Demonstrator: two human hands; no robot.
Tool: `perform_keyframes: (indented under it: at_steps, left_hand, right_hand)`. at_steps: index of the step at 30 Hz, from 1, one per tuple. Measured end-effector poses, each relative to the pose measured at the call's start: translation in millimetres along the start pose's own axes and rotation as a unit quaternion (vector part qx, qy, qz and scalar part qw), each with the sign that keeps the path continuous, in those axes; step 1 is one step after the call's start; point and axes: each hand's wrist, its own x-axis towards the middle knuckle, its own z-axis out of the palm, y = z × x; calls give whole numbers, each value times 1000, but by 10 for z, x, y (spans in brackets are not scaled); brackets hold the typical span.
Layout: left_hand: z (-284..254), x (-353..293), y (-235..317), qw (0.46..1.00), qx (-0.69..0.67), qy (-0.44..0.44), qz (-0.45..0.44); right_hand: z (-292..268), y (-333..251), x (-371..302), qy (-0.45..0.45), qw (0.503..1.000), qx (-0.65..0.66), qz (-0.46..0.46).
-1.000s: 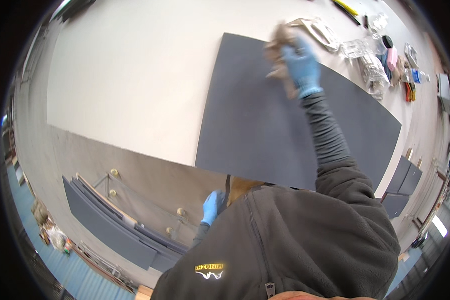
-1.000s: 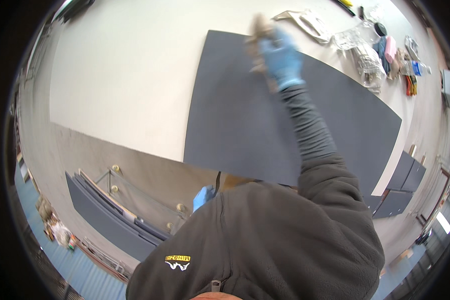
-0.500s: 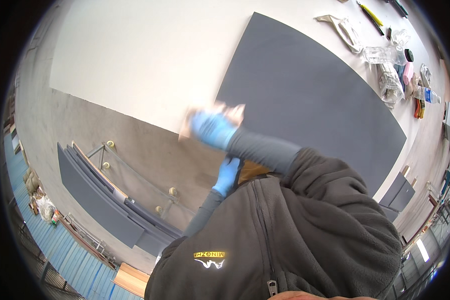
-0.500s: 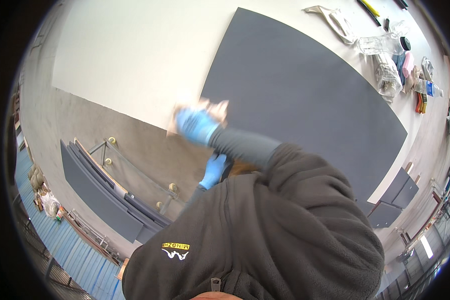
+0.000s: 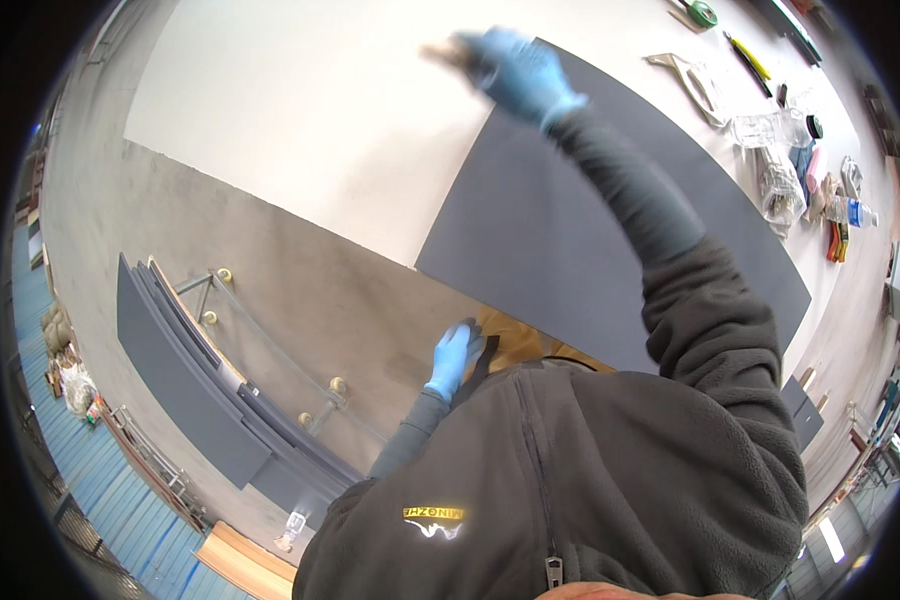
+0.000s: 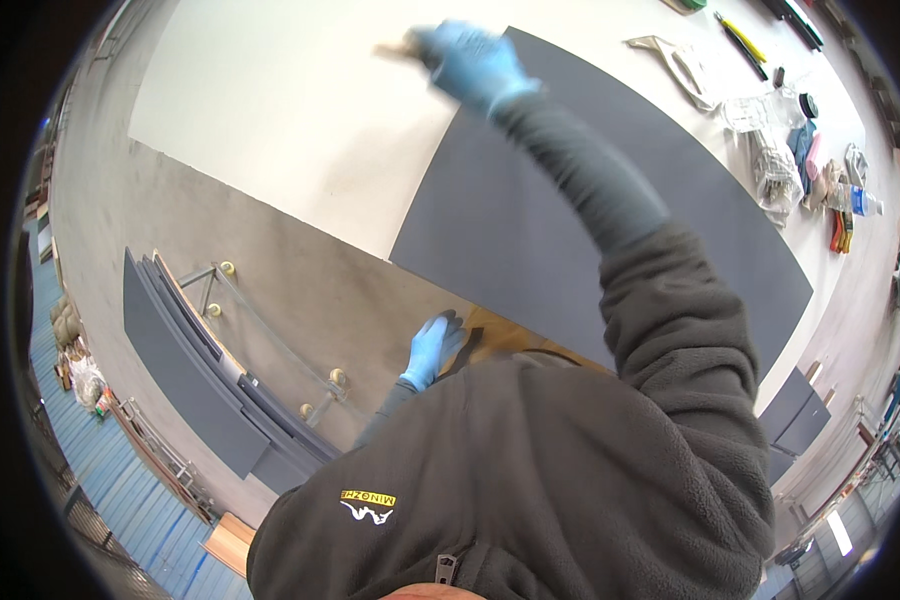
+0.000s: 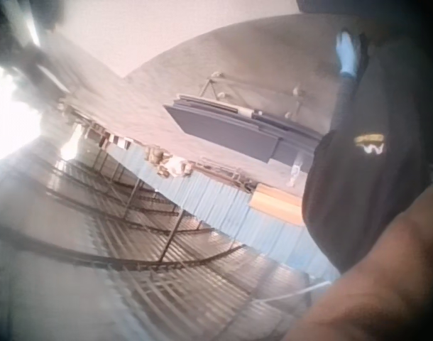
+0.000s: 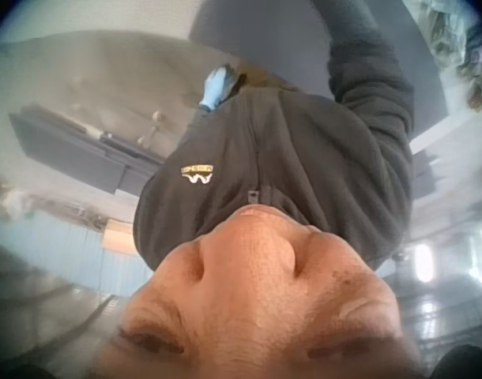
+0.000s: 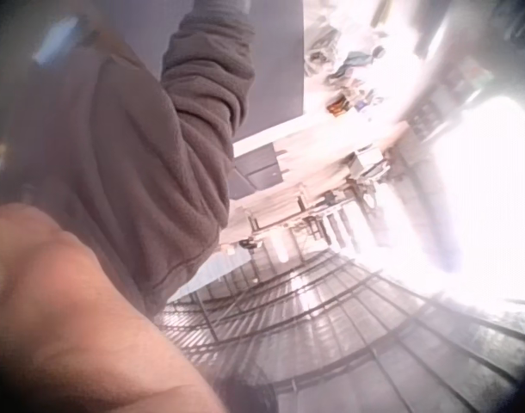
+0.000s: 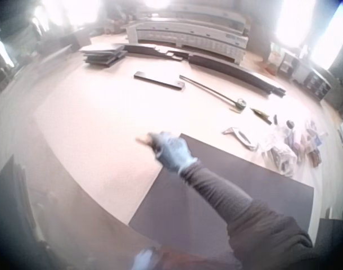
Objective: The person wipes the surfaces of several dark gray panels with a cloth, flipping each panel to clean both sides. They then stack the cleaned panels on the floor and continue wiping additional panels on a workbench.
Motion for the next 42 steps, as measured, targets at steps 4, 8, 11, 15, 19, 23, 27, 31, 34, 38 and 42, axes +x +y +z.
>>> perform_keyframes:
  at_steps: [4, 8, 11, 15, 19, 23, 27, 31, 34, 38, 42]
  left_hand:
    - [-169, -64, -154, 998, -54, 5, -43]
    - [-316, -112, -290, 988, -83, 91, -88]
    - [-383, -108, -338, 984, -120, 100, -89]
    - [-400, -62, -310, 986, -127, 73, -81]
    - [-351, -55, -238, 991, -112, 40, -69]
    - [-354, -221, -40, 986, -108, 123, 21]
    - [-561, -690, 623, 895, -143, 350, 236]
    - [-635, -1108, 1445, 686, -64, 516, 509]
    - [-477, -959, 1366, 548, 305, 475, 617]
    - [-532, -216, 378, 774, 518, 233, 279]
    - [-856, 92, -468, 821, 422, 263, 279]
  right_hand:
    - [175, 742, 757, 60, 994, 36, 88]
    - [911, 915, 791, -33, 986, -67, 151]
    - [1523, 524, 443, 22, 981, -189, 30]
    - [1898, -770, -618, 43, 968, -246, -33]
    - [1920, -2387, -1607, -382, 913, 137, -48]
    - [1800, -2979, -1805, -512, 754, 411, 11]
    - [1612, -2570, -1369, -374, 806, 459, 23]
    - [1314, -2325, -1034, -289, 856, 425, 59]
    - [1021, -2564, -1068, -347, 781, 496, 153]
    - [662, -2643, -1145, -371, 696, 577, 214]
    - [328, -1933, -1216, -261, 779, 552, 143]
